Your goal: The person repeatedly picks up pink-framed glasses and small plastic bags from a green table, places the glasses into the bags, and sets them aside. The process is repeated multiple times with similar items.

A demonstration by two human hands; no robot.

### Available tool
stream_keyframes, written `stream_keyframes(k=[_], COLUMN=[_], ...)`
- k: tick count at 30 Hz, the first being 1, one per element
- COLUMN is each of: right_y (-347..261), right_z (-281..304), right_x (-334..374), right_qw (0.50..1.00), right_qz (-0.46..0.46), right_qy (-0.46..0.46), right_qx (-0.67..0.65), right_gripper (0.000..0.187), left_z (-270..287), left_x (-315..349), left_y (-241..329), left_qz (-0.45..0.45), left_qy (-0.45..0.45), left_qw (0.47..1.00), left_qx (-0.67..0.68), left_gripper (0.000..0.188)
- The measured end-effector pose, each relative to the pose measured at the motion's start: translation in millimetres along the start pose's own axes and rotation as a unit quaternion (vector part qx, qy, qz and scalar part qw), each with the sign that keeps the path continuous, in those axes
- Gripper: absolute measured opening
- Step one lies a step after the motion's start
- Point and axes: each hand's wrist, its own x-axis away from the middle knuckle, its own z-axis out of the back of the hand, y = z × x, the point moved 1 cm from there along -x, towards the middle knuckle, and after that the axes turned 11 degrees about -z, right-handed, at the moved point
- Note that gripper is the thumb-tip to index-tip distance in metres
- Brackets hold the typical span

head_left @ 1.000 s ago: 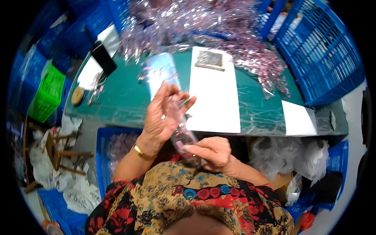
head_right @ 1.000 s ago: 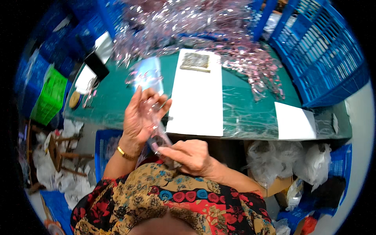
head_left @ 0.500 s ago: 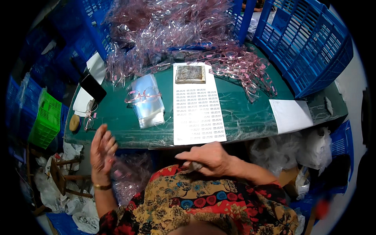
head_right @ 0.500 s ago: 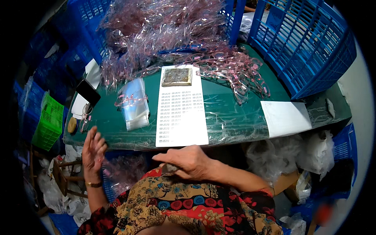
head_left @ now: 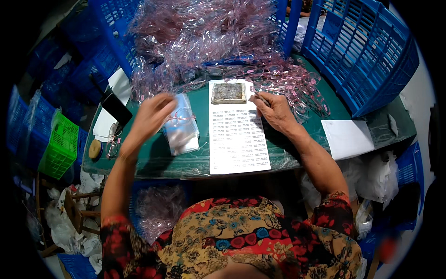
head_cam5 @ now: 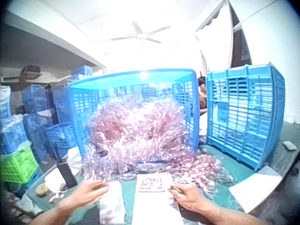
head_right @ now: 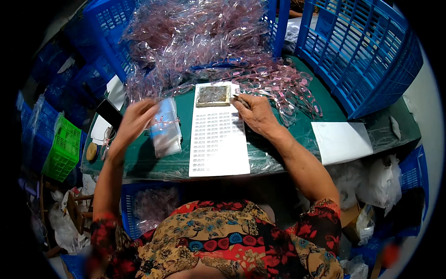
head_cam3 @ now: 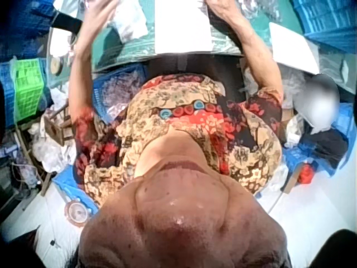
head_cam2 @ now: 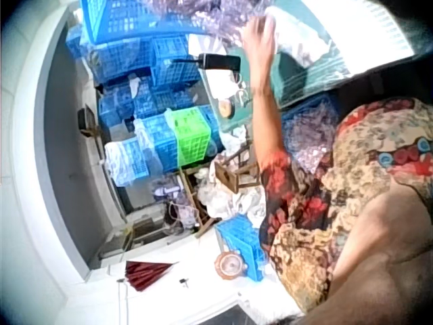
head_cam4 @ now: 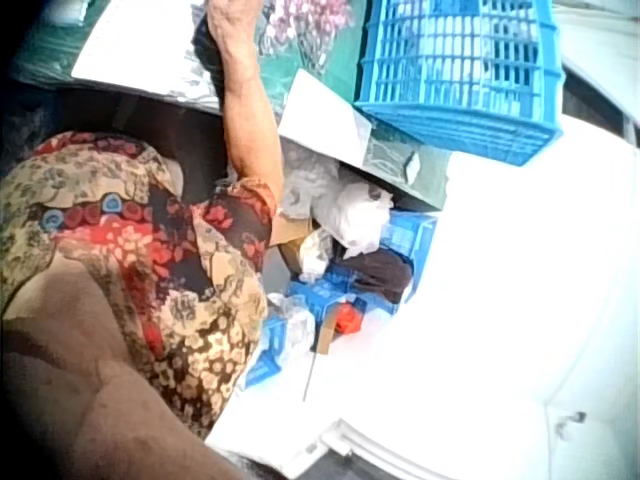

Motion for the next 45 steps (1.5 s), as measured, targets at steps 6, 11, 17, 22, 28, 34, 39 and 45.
stream_keyframes(k=[6, 11, 17, 22, 28, 34, 39, 45], right_y=[15, 4, 3, 12, 7, 2, -11, -17], right_z=[21, 18, 13, 9, 4, 1, -6, -10], right_x=[-2, -3, 3, -5, -2, -1, -2, -1], right_qw=[0.997, 0.996, 0.996, 0.996, 0.966, 0.924, 0.895, 0.905], right_qz=[-0.05, -0.043, -0.024, -0.012, 0.013, 0.095, 0.124, 0.103], right_qy=[0.036, 0.046, 0.06, 0.069, 0.065, 0.069, 0.055, 0.075], right_qx=[-0.047, -0.056, -0.056, 0.051, 0.249, 0.364, 0.426, 0.407], right_gripper=[0.056, 0.064, 0.062, 0.047, 0.035, 0.036, 0.038, 0.044], left_z=[-106, -131, -119, -121, -76, -47, -64, -71], left_x=[-159, -193, -185, -178, -143, -21, 55, 70], left_y=[-31, -54, -68, -58, -35, 29, 41, 50], left_qz=[-0.128, -0.065, -0.031, 0.032, 0.027, 0.175, 0.252, 0.274], left_qy=[-0.025, -0.078, -0.091, -0.053, 0.015, -0.103, -0.138, -0.13], left_qw=[0.966, 0.979, 0.994, 0.997, 0.98, 0.916, 0.864, 0.841], left_qx=[-0.225, -0.174, -0.06, -0.042, 0.195, 0.346, 0.413, 0.448], left_gripper=[0.039, 0.031, 0.033, 0.03, 0.025, 0.027, 0.023, 0.026])
